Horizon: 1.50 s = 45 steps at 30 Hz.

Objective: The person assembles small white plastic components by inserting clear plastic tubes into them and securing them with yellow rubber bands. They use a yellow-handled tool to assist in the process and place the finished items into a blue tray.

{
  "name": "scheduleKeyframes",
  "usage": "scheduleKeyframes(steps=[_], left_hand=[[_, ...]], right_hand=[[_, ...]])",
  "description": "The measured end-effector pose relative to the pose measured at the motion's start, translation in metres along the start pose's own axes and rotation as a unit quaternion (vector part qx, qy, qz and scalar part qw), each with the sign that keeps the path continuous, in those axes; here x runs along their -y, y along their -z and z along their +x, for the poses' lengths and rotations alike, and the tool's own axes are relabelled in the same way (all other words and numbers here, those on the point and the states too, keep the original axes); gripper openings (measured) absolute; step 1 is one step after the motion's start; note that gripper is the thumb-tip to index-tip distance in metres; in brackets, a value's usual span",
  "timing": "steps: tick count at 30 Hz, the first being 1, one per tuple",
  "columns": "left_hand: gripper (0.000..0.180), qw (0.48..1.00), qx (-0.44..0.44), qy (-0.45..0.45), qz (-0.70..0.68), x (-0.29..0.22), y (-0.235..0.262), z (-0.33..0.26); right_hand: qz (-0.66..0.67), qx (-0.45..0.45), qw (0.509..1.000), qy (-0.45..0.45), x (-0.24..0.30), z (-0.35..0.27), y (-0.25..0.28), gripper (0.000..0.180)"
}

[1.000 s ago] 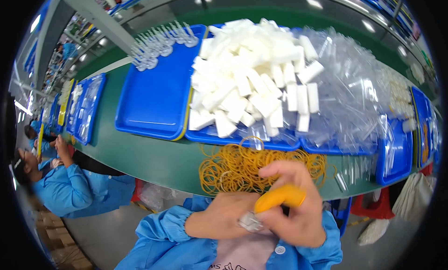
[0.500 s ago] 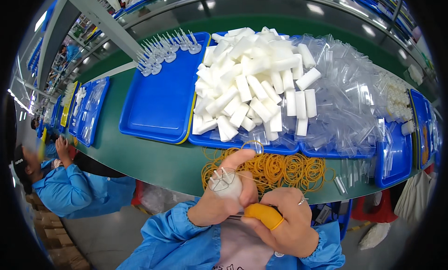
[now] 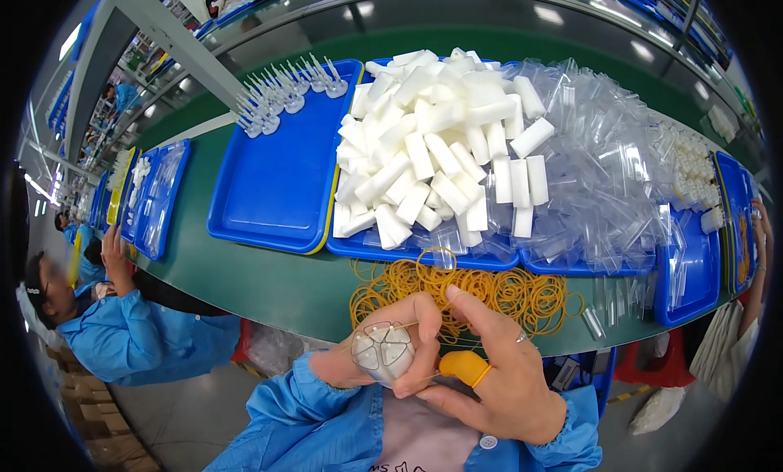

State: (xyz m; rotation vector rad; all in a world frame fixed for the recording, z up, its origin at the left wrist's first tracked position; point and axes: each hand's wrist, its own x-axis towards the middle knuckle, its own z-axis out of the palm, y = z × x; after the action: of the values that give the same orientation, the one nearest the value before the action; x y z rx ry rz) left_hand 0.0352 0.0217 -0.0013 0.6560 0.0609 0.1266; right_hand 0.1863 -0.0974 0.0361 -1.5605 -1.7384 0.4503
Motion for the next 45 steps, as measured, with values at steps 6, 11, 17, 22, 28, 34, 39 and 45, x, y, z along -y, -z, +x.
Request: scheduleKeyframes(steps=[6,11,17,22,28,34,39,45], left_hand=[[0.091,0.999,0.034,-0.002,0.014,-0.007,-0.008,-0.003],[0.083,0.998,-0.011,0.063,0.027,-0.019,-0.014,-0.003],[0.102,0.996,-0.056,0.006,0.063,-0.015,-0.011,0.0],[0.1,0.997,-0.005,0.03,-0.07,-0.006,0.007,-0.001],[0.063,0.99,0.012,0.004,-0.138,0.008,0.017,-0.01],[0.073,0.974,0.008,-0.037,-0.221,0.022,0.005,-0.004],[0.103,0.999,-0.038,-0.005,0.004,0.007,-0.009,-0.003],[0.103,0.873,-0.194,-0.027,0.447,0.006,-0.018,0.001]], right_hand=[[0.054,0.039,0.998,-0.014,0.004,-0.003,0.004,0.029],[0.057,0.042,0.997,0.009,0.007,-0.003,0.001,0.029],[0.0,0.015,1.0,0.005,0.006,-0.006,0.0,0.027],[0.086,0.041,0.994,0.058,0.002,-0.012,0.01,0.025],[0.235,0.056,0.964,0.11,-0.015,-0.024,0.023,0.026],[0.758,0.02,0.635,0.146,-0.046,-0.037,-0.021,0.021],[0.89,-0.076,0.44,-0.094,-0.033,-0.051,-0.042,0.036],[0.522,-0.061,0.837,-0.152,-0.012,-0.026,-0.026,0.06]])
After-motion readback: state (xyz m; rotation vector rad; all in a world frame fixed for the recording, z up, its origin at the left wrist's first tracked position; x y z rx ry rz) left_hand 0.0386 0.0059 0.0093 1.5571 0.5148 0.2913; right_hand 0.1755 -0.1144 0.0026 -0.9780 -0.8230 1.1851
